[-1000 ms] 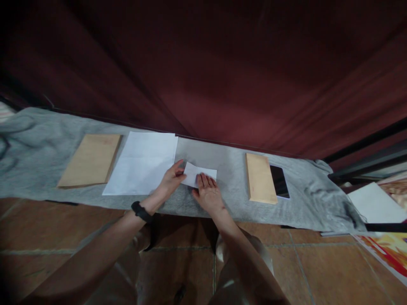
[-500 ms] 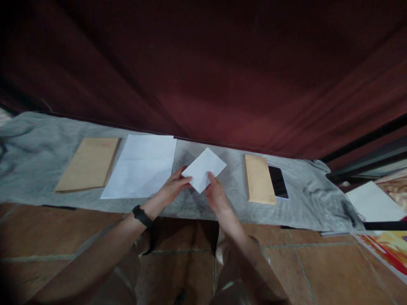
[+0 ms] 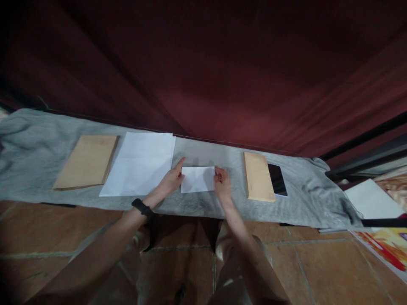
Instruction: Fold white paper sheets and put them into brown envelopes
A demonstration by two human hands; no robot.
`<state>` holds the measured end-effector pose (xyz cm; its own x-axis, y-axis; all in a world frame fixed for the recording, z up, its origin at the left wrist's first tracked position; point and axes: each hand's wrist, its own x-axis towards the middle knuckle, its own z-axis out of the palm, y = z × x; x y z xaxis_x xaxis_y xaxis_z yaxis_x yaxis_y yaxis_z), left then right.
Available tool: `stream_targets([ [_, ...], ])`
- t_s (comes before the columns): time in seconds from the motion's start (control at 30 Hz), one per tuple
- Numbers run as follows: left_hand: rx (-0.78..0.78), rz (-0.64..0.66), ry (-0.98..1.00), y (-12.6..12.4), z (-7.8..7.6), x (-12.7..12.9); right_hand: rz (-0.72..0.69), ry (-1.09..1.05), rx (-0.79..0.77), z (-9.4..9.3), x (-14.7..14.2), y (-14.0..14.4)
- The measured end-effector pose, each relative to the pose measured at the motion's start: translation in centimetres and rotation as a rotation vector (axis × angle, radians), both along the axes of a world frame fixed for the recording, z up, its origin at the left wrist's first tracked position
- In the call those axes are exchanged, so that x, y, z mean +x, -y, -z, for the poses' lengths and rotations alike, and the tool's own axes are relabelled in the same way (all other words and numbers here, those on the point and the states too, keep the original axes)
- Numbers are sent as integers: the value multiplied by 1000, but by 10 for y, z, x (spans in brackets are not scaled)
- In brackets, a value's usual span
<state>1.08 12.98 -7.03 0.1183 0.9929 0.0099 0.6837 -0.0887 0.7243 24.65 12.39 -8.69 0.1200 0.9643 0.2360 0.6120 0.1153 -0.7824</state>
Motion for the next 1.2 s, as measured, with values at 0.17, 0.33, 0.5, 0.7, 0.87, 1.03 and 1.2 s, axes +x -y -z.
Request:
stream_targets([
  [0.17,35,19,-77,-3,-1,5,-242,326,93,-6,-27,14],
  [0.33,88,16,-108,-1,-4,5,-356,627,50,3,-47,26],
  [0.5,295,-10,-207,15,-3,23,-294,745,31,11,-52,31],
  [0.7,214,106,-278,39,15,58,-322,850,-9,13,-50,32],
  [0.87,206,79,-328,42,21,59,-297,850,9,14,-47,30],
  [1.03,225,82,-400,41,23,49,-206,812,4,15,-40,24],
  [1.2,236,122,-429,41,27,38,-149,790,32,21,-30,22],
])
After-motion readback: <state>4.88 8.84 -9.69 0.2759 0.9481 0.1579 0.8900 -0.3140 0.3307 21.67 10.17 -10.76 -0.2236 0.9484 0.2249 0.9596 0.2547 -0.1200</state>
